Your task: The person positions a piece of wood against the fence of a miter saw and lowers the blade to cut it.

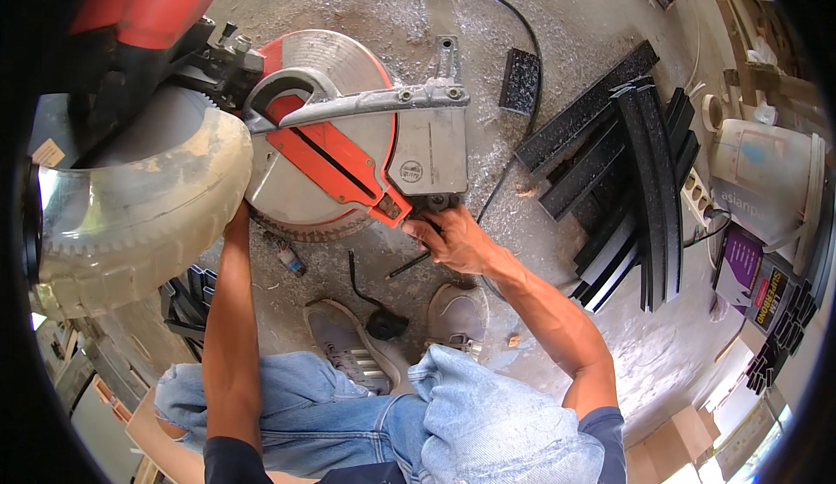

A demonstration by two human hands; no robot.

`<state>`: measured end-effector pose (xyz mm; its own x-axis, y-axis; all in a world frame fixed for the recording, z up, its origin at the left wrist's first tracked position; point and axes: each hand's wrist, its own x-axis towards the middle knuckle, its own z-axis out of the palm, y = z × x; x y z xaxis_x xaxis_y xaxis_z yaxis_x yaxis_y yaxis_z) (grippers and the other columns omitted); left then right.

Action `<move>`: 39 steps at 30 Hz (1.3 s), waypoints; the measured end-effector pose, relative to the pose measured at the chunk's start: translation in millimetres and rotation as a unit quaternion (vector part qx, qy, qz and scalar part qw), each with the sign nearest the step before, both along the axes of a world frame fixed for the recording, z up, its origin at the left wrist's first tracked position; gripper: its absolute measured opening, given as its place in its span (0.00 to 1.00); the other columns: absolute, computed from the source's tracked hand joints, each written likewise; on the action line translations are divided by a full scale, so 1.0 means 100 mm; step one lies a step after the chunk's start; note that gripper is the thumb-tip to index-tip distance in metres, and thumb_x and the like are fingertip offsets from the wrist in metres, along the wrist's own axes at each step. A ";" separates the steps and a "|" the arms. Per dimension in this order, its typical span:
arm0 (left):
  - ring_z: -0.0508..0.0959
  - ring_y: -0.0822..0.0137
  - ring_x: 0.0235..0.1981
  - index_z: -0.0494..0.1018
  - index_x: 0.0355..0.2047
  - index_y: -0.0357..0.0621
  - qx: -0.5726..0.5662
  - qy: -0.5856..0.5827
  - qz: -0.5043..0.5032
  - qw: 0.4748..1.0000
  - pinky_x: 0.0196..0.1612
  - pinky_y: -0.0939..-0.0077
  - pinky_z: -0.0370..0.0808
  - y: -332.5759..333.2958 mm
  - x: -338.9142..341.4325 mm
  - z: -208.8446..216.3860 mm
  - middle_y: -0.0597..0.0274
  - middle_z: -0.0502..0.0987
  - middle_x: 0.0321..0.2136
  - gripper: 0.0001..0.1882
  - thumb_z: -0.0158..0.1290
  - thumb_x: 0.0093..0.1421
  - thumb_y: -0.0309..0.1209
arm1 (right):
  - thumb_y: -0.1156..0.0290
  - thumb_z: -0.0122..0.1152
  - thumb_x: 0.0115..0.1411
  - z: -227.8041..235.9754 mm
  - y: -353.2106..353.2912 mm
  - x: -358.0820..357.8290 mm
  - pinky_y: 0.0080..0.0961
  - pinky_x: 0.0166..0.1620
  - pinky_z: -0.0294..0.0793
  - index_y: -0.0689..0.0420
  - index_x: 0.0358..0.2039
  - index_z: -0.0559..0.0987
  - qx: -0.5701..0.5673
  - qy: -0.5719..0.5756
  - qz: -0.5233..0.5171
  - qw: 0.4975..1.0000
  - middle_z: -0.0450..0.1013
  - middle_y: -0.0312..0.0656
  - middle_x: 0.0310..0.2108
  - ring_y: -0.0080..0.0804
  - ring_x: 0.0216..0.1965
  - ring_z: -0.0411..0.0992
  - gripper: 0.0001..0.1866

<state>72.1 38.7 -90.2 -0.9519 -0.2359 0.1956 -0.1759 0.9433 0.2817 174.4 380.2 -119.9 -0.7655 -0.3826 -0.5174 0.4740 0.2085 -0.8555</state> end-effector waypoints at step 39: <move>0.71 0.41 0.55 0.71 0.57 0.39 -0.004 0.017 0.026 1.000 0.56 0.44 0.67 0.02 -0.09 -0.01 0.44 0.75 0.52 0.31 0.54 0.59 0.48 | 0.65 0.75 0.53 0.36 -0.02 0.71 0.36 0.41 0.76 0.63 0.46 0.74 0.341 0.354 -0.147 0.859 0.74 0.51 0.40 0.44 0.37 0.76 0.26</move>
<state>63.3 40.9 -91.0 -0.9312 -0.2837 0.2288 -0.2159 0.9351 0.2810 245.5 378.2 -84.1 -0.9920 0.0888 0.0902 0.0041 0.7349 -0.6782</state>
